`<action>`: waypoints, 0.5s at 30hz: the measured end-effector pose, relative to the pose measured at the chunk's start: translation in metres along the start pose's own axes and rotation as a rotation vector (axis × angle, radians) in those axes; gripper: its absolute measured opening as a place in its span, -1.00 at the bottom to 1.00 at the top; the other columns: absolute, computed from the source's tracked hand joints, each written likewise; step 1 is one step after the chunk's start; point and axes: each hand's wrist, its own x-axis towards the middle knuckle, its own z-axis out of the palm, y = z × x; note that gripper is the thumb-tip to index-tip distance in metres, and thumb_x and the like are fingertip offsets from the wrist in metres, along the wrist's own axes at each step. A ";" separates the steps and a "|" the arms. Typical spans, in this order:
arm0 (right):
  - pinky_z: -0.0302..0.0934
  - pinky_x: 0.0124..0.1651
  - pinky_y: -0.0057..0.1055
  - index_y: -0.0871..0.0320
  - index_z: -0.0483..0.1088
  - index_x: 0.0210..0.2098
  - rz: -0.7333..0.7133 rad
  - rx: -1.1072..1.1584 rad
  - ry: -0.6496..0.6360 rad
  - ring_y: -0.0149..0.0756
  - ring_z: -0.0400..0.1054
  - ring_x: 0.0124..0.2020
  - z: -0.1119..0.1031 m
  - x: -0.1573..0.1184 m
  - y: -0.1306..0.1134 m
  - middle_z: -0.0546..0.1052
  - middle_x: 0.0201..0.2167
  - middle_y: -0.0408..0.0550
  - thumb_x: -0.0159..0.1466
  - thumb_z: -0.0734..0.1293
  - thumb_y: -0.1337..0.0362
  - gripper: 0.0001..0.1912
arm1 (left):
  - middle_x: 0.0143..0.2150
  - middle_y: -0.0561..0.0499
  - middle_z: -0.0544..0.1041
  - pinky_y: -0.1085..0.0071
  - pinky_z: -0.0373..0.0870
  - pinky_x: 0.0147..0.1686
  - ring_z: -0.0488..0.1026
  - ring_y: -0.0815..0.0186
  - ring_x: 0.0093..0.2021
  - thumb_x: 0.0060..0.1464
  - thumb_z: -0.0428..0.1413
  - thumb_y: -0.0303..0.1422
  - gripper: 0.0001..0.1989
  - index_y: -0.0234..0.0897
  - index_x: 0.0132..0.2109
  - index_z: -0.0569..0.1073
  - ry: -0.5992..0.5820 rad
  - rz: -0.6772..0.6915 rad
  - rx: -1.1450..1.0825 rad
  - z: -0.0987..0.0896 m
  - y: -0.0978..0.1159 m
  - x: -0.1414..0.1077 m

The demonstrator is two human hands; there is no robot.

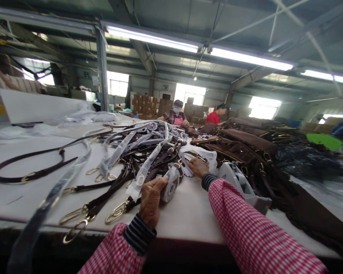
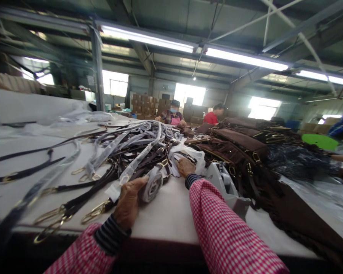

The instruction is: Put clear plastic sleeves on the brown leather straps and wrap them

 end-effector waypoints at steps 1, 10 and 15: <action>0.34 -0.15 -0.31 0.22 0.45 -0.41 0.009 -0.015 0.006 -0.31 0.45 -0.30 0.003 0.000 -0.001 0.54 -0.38 -0.11 0.42 0.32 0.22 -0.71 | -0.52 0.05 0.50 0.44 0.22 -0.47 0.31 0.36 -0.50 0.01 0.33 -0.12 -0.69 -0.33 -0.34 0.65 -0.002 -0.004 -0.012 0.000 0.000 0.000; 0.13 -0.17 -0.44 0.32 0.49 -0.32 0.062 -0.062 0.088 -0.23 0.41 -0.12 0.006 -0.005 -0.005 0.55 -0.27 0.06 0.39 0.24 0.35 -0.76 | -0.47 0.03 0.57 0.46 0.32 -0.43 0.40 0.36 -0.46 -0.02 0.37 -0.16 -0.70 -0.35 -0.30 0.67 0.004 -0.015 -0.069 0.001 0.001 0.001; 0.13 -0.19 -0.37 0.27 0.51 -0.34 0.106 -0.015 0.102 -0.20 0.41 -0.20 -0.011 -0.015 0.003 0.57 -0.30 0.11 0.33 0.25 0.34 -0.78 | -0.41 -0.04 0.63 0.39 0.46 -0.34 0.52 0.25 -0.38 -0.06 0.38 -0.17 -0.70 -0.37 -0.33 0.65 0.015 -0.026 -0.120 0.003 0.003 0.001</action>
